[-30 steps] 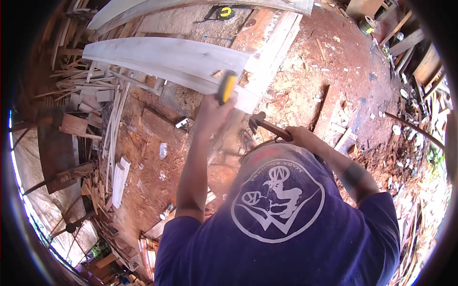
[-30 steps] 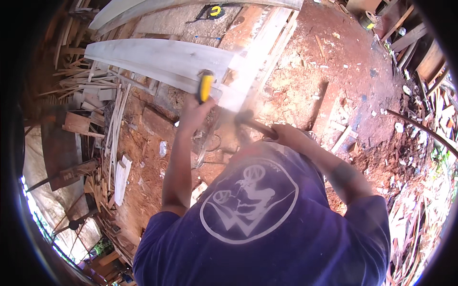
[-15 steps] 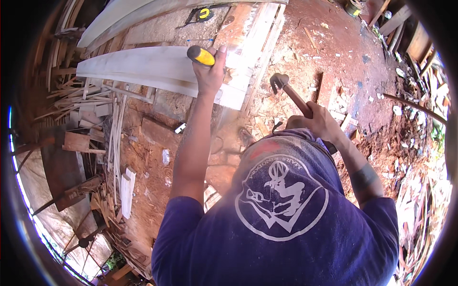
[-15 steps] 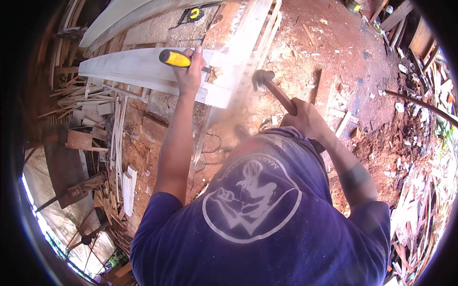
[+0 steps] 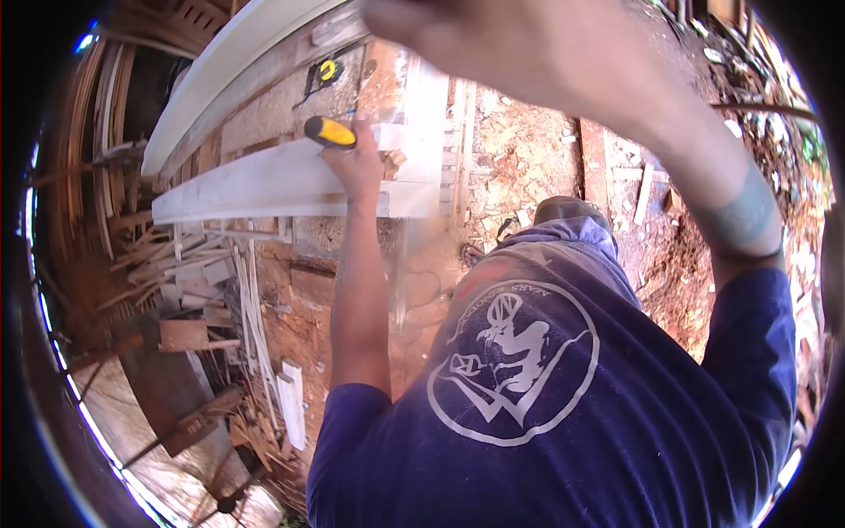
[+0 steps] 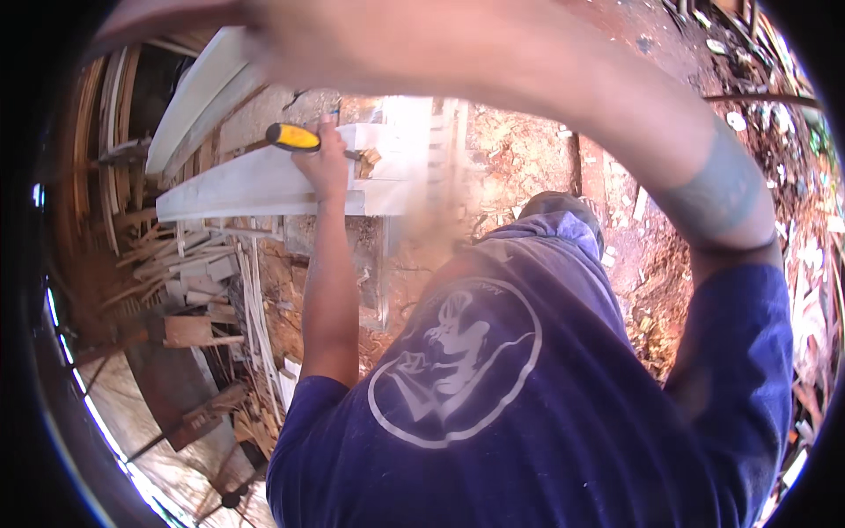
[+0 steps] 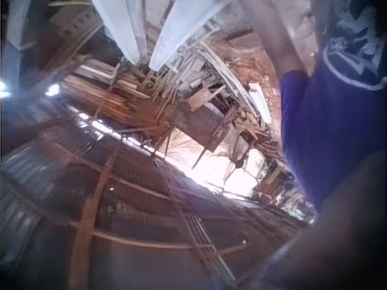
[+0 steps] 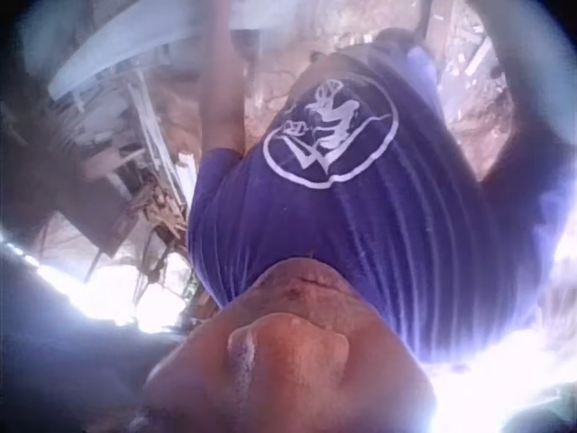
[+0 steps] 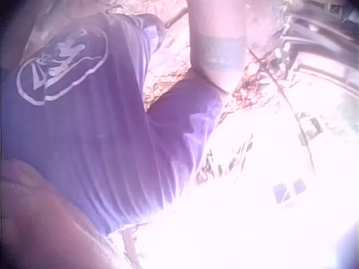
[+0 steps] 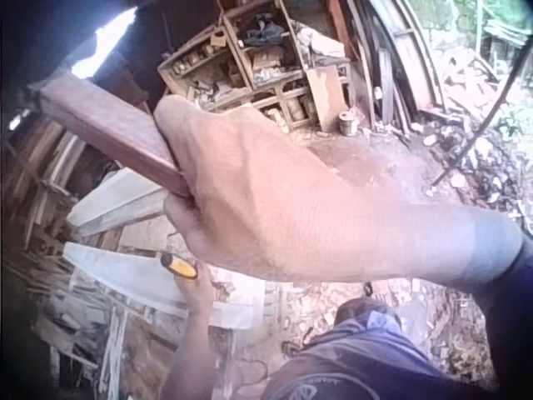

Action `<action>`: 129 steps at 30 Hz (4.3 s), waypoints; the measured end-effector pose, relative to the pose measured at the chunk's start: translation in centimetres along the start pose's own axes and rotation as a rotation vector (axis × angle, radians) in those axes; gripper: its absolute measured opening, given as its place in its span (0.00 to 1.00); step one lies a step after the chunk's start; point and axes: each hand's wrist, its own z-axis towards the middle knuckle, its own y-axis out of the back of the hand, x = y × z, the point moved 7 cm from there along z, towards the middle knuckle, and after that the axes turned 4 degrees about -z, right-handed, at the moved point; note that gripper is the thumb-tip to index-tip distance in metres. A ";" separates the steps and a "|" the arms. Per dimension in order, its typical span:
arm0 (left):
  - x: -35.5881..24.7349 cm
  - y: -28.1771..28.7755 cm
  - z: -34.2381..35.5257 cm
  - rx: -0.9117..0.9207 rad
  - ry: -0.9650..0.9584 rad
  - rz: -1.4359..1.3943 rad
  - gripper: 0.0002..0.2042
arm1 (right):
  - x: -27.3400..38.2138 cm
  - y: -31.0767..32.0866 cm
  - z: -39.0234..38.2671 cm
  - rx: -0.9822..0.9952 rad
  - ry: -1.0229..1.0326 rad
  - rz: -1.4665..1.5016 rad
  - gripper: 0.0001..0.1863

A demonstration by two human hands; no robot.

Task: The person uses a hammer and a chisel to carve out segments of a wooden beam.

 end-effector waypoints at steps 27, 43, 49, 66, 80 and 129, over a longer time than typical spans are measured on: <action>-0.4 -2.1 0.4 0.125 -0.016 0.052 0.18 | -3.2 -0.6 0.8 -0.122 0.085 0.256 0.15; -0.7 3.5 -6.2 0.079 -0.154 0.186 0.12 | -10.8 -3.8 -16.6 0.169 -0.770 0.139 0.16; 0.3 4.6 -5.8 0.117 -0.173 0.046 0.12 | -11.9 -4.3 -20.8 0.250 -1.139 0.181 0.13; -1.1 2.4 -3.4 0.062 -0.139 -0.019 0.15 | -6.1 -7.2 -14.5 0.442 -0.789 0.227 0.07; -0.7 2.2 -3.5 0.047 -0.122 0.041 0.13 | -2.2 -5.9 -7.2 0.378 -0.338 0.018 0.10; 2.7 0.8 0.3 0.106 -0.092 -0.103 0.11 | -1.9 -9.9 -6.5 0.636 -0.131 -0.151 0.18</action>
